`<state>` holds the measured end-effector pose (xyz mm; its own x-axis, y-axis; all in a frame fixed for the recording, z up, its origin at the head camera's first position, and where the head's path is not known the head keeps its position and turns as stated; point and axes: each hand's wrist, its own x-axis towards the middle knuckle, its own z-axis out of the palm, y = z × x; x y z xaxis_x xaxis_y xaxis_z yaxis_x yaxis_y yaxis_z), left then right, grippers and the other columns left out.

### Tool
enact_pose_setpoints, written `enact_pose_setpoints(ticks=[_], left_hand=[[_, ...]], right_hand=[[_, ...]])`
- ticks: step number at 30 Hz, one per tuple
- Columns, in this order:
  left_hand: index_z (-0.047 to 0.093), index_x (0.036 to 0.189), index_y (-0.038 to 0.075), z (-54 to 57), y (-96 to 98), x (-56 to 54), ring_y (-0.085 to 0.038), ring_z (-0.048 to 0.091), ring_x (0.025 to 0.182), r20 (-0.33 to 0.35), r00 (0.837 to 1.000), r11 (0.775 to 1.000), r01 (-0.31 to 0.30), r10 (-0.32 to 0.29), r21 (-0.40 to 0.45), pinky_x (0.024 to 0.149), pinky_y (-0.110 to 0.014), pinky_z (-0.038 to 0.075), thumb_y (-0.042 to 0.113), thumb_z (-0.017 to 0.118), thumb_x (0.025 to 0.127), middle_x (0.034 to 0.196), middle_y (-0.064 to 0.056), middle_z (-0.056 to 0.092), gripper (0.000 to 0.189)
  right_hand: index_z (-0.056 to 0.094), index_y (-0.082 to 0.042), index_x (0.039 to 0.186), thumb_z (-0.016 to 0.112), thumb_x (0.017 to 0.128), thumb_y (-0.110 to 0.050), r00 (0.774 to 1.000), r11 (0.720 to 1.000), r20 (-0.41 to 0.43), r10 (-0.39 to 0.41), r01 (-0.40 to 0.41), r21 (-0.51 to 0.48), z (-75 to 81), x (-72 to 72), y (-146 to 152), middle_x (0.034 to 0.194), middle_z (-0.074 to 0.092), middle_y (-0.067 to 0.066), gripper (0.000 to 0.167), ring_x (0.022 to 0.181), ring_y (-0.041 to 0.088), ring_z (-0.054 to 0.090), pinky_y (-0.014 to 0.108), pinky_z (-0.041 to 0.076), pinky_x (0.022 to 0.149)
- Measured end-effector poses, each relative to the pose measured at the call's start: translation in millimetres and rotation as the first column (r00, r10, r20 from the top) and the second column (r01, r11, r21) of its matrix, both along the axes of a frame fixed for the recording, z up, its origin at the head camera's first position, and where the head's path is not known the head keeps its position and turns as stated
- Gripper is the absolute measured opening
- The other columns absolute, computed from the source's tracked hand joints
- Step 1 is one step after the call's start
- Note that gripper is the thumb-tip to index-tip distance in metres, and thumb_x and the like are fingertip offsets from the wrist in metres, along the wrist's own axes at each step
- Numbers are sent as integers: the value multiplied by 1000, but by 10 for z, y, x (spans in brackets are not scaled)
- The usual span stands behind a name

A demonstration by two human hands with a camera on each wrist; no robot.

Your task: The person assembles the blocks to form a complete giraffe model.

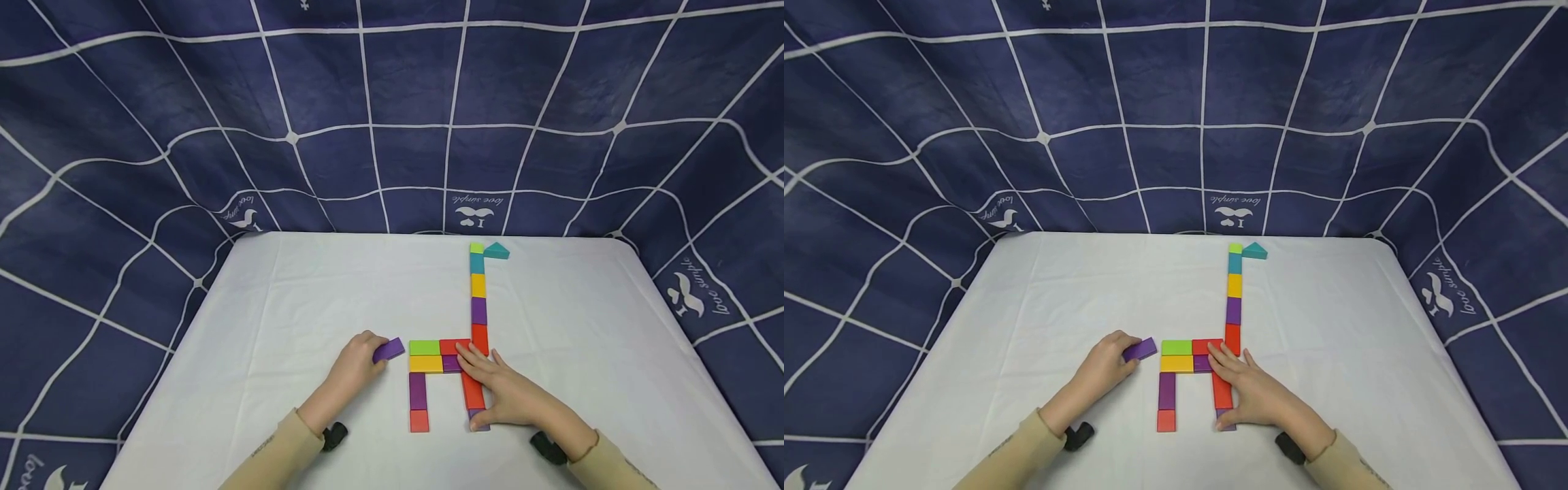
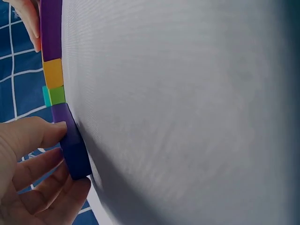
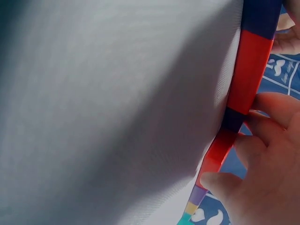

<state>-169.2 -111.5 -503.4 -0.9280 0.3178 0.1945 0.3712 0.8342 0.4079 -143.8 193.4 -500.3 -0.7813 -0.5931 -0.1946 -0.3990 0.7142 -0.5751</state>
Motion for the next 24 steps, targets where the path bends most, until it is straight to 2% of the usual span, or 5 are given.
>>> enact_pose_setpoints(ticks=[7,24], left_hand=[[73,111,2,-6,8,-17,-22,66,92,64,998,1000,23,-23,6,83,-35,58,9,78,82,101,-8,69,31],[72,114,2,3,37,-20,-22,65,94,103,993,998,55,-53,-10,84,-33,58,8,76,84,104,-8,70,31]], right_hand=[[37,-8,152,86,62,-55,1000,1000,4,-3,3,5,-1,3,-10,163,25,8,112,152,33,19,64,9,120],[37,-8,152,85,63,-58,1000,1000,10,-3,3,-3,-15,-5,-3,163,25,9,113,152,33,19,64,8,120]])
